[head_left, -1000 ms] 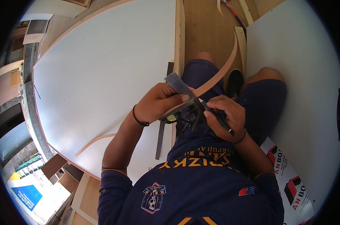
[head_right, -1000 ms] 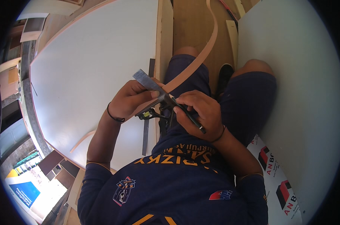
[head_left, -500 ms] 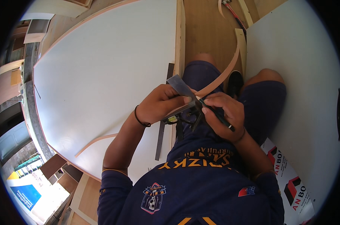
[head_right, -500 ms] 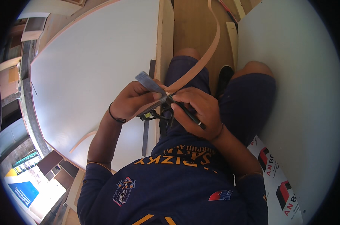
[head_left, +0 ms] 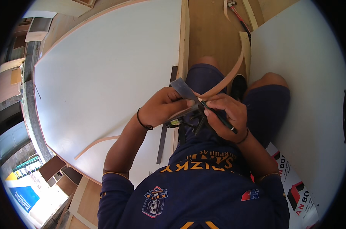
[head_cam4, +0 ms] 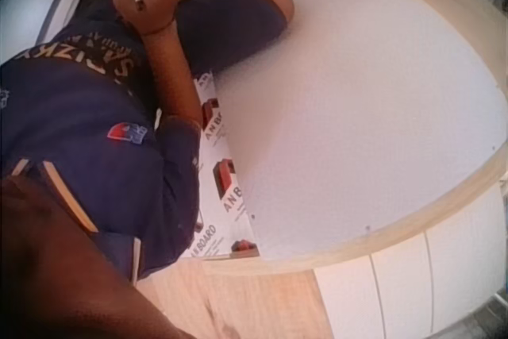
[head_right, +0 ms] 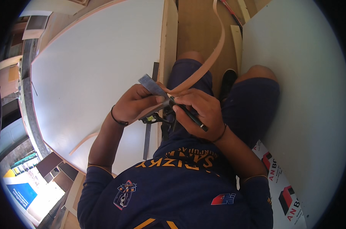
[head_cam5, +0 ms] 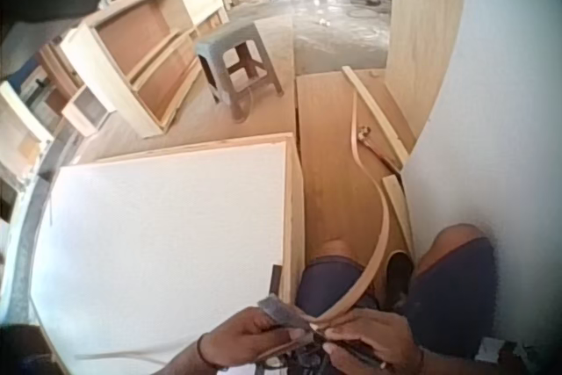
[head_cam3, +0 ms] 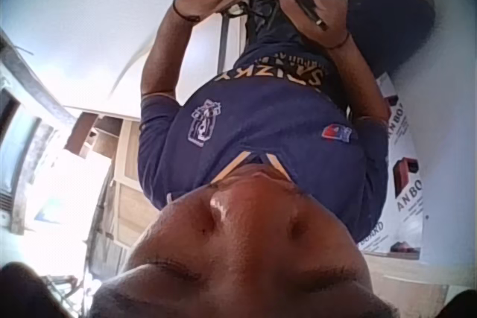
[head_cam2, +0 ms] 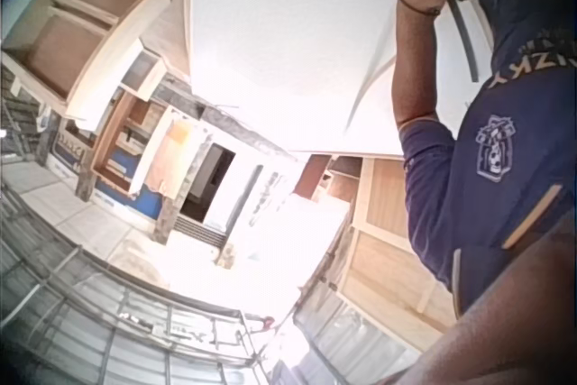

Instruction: The person applies a strip of edge banding to a white furniture panel by hand, using scissors to trim the excess length and a pencil to mark it, and then checks the fit by aligning it against the panel edge.

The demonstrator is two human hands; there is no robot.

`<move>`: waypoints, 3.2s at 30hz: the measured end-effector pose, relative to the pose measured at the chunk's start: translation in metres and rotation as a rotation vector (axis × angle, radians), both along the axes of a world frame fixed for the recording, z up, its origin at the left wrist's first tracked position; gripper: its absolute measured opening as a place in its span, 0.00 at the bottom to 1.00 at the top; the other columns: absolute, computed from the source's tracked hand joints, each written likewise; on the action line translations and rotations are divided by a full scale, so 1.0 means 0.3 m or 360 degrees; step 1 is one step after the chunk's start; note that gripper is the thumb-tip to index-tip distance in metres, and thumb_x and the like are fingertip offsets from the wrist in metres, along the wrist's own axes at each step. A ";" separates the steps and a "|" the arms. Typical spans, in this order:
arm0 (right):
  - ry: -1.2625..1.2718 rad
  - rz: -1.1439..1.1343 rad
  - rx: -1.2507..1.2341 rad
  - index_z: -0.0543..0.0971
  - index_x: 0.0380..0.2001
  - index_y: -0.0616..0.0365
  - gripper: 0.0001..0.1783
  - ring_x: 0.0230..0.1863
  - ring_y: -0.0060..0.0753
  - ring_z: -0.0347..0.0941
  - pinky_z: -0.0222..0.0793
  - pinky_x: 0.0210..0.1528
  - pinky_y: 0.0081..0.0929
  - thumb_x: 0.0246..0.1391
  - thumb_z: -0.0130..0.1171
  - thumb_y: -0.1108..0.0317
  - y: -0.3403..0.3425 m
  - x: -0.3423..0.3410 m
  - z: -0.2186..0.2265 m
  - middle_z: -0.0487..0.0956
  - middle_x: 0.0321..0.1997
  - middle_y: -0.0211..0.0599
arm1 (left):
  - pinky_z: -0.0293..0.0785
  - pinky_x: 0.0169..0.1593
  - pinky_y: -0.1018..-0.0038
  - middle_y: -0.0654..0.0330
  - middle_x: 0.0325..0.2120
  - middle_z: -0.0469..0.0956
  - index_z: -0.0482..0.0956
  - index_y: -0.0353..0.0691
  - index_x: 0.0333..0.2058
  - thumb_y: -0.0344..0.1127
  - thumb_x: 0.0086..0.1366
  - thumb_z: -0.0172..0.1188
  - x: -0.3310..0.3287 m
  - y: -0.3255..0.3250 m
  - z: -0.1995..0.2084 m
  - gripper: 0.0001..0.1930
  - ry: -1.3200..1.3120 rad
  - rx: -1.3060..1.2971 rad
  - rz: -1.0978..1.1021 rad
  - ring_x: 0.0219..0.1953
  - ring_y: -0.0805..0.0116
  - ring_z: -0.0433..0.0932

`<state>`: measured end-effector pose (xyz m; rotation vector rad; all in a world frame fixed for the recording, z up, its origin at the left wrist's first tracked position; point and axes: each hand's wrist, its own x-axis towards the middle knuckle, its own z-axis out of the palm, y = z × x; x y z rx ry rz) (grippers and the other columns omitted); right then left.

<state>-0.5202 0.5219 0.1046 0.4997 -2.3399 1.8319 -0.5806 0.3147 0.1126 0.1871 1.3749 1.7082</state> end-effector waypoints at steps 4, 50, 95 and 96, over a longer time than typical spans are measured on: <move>-0.0097 0.0012 -0.0006 0.74 0.31 0.65 0.10 0.29 0.37 0.77 0.71 0.31 0.23 0.40 0.59 0.82 0.017 0.028 -0.017 0.77 0.30 0.48 | 0.69 0.43 0.80 0.63 0.33 0.78 0.75 0.33 0.44 0.29 0.63 0.51 -0.002 -0.005 -0.005 0.12 -0.0010 -0.0033 -0.0027 0.37 0.79 0.74; -0.1188 0.1004 0.0583 0.72 0.43 0.66 0.19 0.22 0.19 0.70 0.67 0.23 0.18 0.51 0.60 0.67 -0.098 0.046 -0.075 0.74 0.26 0.33 | 0.67 0.43 0.62 0.57 0.34 0.72 0.76 0.45 0.34 0.35 0.52 0.56 0.118 -0.339 -0.117 0.09 0.1496 -0.2178 0.0245 0.34 0.60 0.75; -0.0493 0.1197 0.0604 0.68 0.52 0.61 0.23 0.33 0.45 0.76 0.71 0.38 0.34 0.50 0.54 0.71 -0.534 -0.133 -0.255 0.78 0.37 0.50 | 0.66 0.36 0.61 0.57 0.28 0.74 0.70 0.40 0.31 0.28 0.44 0.55 1.359 -0.469 -0.334 0.11 0.0242 -0.2625 0.0837 0.32 0.56 0.74; -0.0548 0.1178 0.0561 0.68 0.51 0.61 0.23 0.32 0.43 0.76 0.71 0.37 0.33 0.50 0.54 0.71 -0.516 -0.120 -0.250 0.78 0.37 0.50 | 0.66 0.36 0.61 0.57 0.29 0.73 0.70 0.40 0.31 0.28 0.44 0.55 1.360 -0.463 -0.332 0.12 0.0299 -0.2680 0.0815 0.34 0.56 0.73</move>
